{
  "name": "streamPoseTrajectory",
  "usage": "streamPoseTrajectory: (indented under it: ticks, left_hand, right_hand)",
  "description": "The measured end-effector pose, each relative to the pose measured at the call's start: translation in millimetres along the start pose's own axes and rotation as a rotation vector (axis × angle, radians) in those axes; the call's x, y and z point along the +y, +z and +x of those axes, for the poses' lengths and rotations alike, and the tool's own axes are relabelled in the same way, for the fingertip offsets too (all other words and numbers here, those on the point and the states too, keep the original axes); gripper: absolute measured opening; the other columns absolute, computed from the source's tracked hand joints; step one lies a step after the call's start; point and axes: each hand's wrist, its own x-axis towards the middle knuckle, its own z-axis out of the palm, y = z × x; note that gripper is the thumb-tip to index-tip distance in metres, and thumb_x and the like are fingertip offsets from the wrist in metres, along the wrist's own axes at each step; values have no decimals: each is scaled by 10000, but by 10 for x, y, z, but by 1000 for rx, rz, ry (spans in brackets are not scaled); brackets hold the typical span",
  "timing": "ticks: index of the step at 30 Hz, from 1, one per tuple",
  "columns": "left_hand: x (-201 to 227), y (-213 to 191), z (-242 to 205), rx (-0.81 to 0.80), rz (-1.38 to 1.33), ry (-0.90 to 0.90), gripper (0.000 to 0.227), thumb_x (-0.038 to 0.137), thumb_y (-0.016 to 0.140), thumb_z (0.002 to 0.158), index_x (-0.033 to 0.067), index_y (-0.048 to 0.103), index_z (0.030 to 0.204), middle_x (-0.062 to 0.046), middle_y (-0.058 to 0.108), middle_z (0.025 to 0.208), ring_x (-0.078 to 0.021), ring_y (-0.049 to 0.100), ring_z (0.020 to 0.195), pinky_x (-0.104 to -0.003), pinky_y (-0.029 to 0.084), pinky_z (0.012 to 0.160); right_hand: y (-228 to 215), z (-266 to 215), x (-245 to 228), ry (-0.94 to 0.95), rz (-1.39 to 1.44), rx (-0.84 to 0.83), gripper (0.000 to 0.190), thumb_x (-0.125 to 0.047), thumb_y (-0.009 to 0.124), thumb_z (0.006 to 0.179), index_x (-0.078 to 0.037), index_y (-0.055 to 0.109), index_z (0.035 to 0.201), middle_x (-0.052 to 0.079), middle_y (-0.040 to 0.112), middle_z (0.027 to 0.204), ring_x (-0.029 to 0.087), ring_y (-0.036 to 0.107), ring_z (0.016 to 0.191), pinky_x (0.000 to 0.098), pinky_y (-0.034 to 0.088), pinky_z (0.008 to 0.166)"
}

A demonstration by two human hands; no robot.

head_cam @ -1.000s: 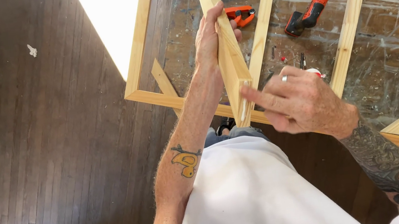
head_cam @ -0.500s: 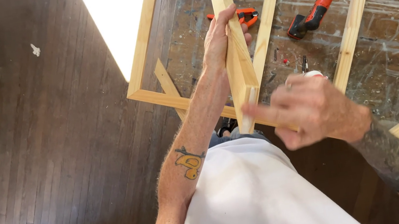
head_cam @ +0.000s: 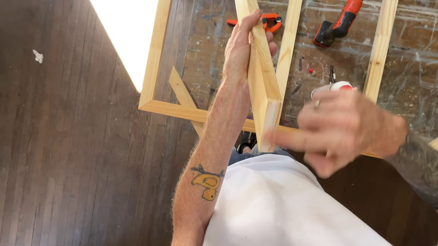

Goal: Assembling a wooden frame using glue and a power drill

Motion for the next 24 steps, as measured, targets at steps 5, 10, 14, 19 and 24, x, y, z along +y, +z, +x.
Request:
streamPoseTrajectory:
  ticks: [5, 10, 14, 19, 24]
  left_hand:
    - [-60, -65, 88, -21, 38, 62, 465, 278, 812, 693, 76, 636, 1074, -75, 625, 766, -137, 623, 594, -272, 563, 484]
    - [0, 1, -28, -53, -12, 28, 361, 241, 798, 729, 114, 601, 1004, -42, 564, 695, -107, 570, 544, -252, 504, 452]
    - [1, 3, -73, -24, 42, 27, 489, 269, 809, 694, 83, 645, 1115, -70, 605, 804, -129, 603, 593, -263, 560, 480]
    - [7, -31, -53, -35, 62, 27, 532, 272, 804, 705, 73, 628, 1166, -75, 616, 830, -131, 602, 604, -263, 546, 484]
    - [17, -12, -41, -63, 54, 42, 356, 257, 792, 752, 101, 620, 1022, -45, 591, 745, -129, 622, 614, -268, 537, 499]
  right_hand:
    - [82, -274, 215, 104, -92, -80, 607, -123, 441, 910, -63, 551, 1504, -85, 357, 558, 74, 212, 451, 286, 380, 391]
    - [59, -114, 47, 7, -20, -31, 516, -196, 398, 927, -139, 632, 1384, -124, 297, 552, 56, 207, 440, 259, 293, 353]
    - [114, -299, 226, 163, -93, -13, 513, -188, 366, 1037, -58, 570, 1489, -93, 351, 521, 66, 221, 390, 275, 415, 354]
    - [77, -139, 68, 84, -54, -43, 563, -72, 475, 888, -95, 581, 1440, -99, 398, 557, 72, 257, 441, 270, 357, 409]
    - [67, -131, -2, 85, -36, 57, 613, -82, 342, 937, -122, 484, 1532, -119, 253, 554, 65, 193, 440, 262, 269, 371]
